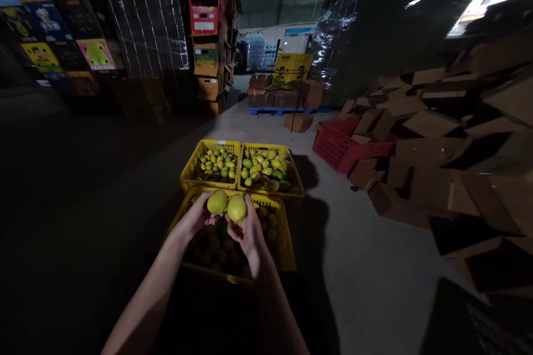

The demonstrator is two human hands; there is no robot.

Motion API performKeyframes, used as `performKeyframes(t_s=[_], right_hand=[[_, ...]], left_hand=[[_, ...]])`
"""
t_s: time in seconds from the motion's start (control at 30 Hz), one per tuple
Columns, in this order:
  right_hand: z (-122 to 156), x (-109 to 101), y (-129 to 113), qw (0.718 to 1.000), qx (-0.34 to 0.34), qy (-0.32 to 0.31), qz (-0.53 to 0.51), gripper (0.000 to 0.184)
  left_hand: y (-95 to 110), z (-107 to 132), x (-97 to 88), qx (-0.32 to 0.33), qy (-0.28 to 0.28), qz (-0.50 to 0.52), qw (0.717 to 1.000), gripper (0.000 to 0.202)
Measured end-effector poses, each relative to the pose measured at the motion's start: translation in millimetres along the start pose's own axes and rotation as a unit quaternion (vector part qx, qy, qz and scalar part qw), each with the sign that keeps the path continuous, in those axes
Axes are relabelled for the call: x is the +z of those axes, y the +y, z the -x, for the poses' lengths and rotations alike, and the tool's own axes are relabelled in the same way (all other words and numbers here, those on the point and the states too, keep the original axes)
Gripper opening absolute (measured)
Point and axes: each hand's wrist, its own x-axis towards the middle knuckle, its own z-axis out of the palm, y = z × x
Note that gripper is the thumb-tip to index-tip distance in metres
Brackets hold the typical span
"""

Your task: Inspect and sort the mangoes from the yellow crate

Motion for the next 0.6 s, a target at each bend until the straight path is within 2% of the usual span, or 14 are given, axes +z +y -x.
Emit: performKeyframes(t_s=[0.17, 0.27, 0.4, 0.6], right_hand=[[-3.3, 3.0, 3.8, 0.998, -0.027, 0.031, -0.041, 0.04], [-2.9, 6.7, 2.6, 0.993, -0.053, 0.062, -0.088, 0.03], [-1.0, 7.4, 0.8, 0.986, -0.121, 0.053, -0.101, 0.022], [-1.3, 7.1, 2.2, 0.976, -0.2, 0.046, -0.077, 0.032]], left_hand=[[-2.4, -4.7, -0.1, 0.016, 0.004, 0.082, 0.996, 0.022], [-2.1, -8.1, 2.1, 0.032, 0.022, 0.116, 0.993, 0.023], [5.5, -5.2, 5.2, 0.046, 0.026, 0.19, 0.98, 0.031], [11.1, 2.9, 7.8, 0.058, -0.021, 0.242, 0.968, 0.025]])
